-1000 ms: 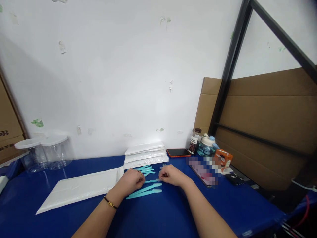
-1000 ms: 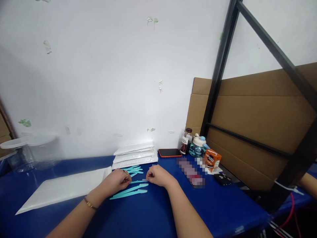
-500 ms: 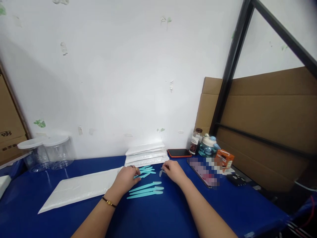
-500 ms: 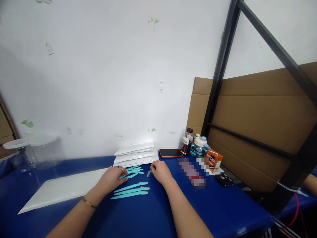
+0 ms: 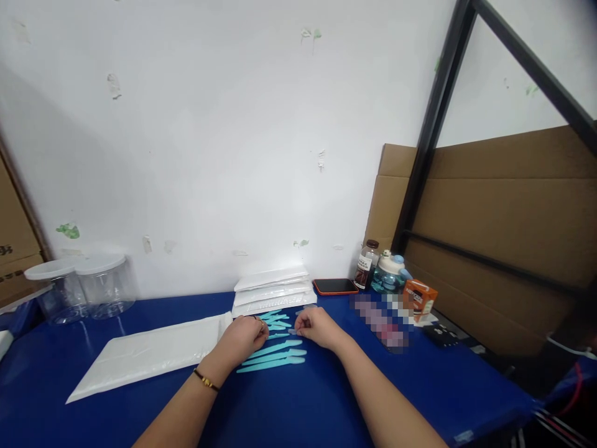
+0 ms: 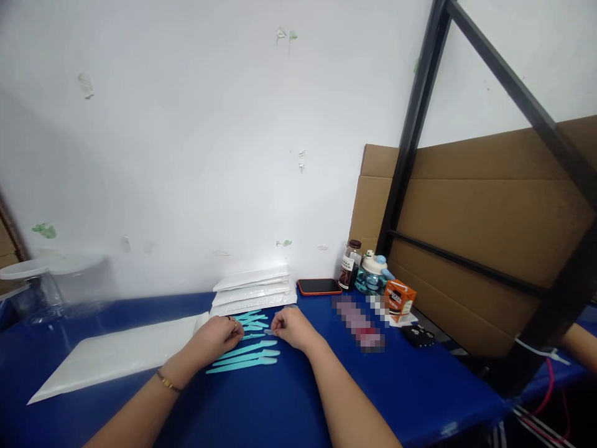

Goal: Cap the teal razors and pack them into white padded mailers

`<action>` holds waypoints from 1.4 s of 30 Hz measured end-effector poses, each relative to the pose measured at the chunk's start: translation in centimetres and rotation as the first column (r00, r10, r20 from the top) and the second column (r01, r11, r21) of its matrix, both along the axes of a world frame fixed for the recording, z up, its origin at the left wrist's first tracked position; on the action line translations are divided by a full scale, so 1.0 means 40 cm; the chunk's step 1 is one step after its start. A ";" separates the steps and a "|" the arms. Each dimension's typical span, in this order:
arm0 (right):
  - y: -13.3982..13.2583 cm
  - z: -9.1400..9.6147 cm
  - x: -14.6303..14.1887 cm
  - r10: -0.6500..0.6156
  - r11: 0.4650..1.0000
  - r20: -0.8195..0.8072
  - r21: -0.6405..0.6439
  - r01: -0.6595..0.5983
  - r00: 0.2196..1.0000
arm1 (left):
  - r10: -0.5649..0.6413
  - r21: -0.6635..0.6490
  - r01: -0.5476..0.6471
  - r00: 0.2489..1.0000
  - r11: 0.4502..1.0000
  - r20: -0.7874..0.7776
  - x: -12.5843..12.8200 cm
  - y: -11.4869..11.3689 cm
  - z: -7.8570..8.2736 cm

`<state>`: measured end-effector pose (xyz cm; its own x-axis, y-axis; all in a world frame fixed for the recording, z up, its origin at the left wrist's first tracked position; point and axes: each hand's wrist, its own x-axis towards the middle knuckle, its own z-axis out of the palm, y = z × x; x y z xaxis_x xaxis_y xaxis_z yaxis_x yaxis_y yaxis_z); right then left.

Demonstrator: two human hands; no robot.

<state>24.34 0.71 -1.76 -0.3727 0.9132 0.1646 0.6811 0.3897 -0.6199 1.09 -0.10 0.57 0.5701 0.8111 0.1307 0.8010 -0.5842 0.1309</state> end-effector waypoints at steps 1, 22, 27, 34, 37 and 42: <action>0.000 -0.002 -0.003 0.029 1.000 -0.016 -0.002 -0.029 0.999 | -0.005 0.004 0.005 1.000 1.000 0.000 0.001 0.002 -0.004; 0.028 0.001 0.106 -0.144 0.976 0.110 0.182 0.123 0.983 | 0.235 -0.016 -0.234 0.969 0.972 0.083 -0.045 0.020 -0.012; 0.030 -0.018 0.085 -0.117 0.981 0.094 0.166 0.100 0.989 | 0.229 -0.095 -0.218 0.966 0.971 0.119 -0.040 0.021 -0.020; 0.029 -0.024 0.068 -0.073 0.993 -0.109 -0.103 0.062 0.991 | 0.184 0.003 -0.184 0.981 0.983 0.069 -0.037 0.016 0.000; 0.024 -0.016 0.059 -0.076 0.986 -0.156 -0.158 0.051 0.985 | 0.157 0.029 -0.160 0.983 0.987 0.096 -0.030 0.011 0.007; 0.016 -0.012 0.052 0.002 0.984 -0.214 -0.174 -0.040 0.977 | 0.122 -0.053 -0.117 0.987 0.992 0.109 -0.012 0.002 -0.002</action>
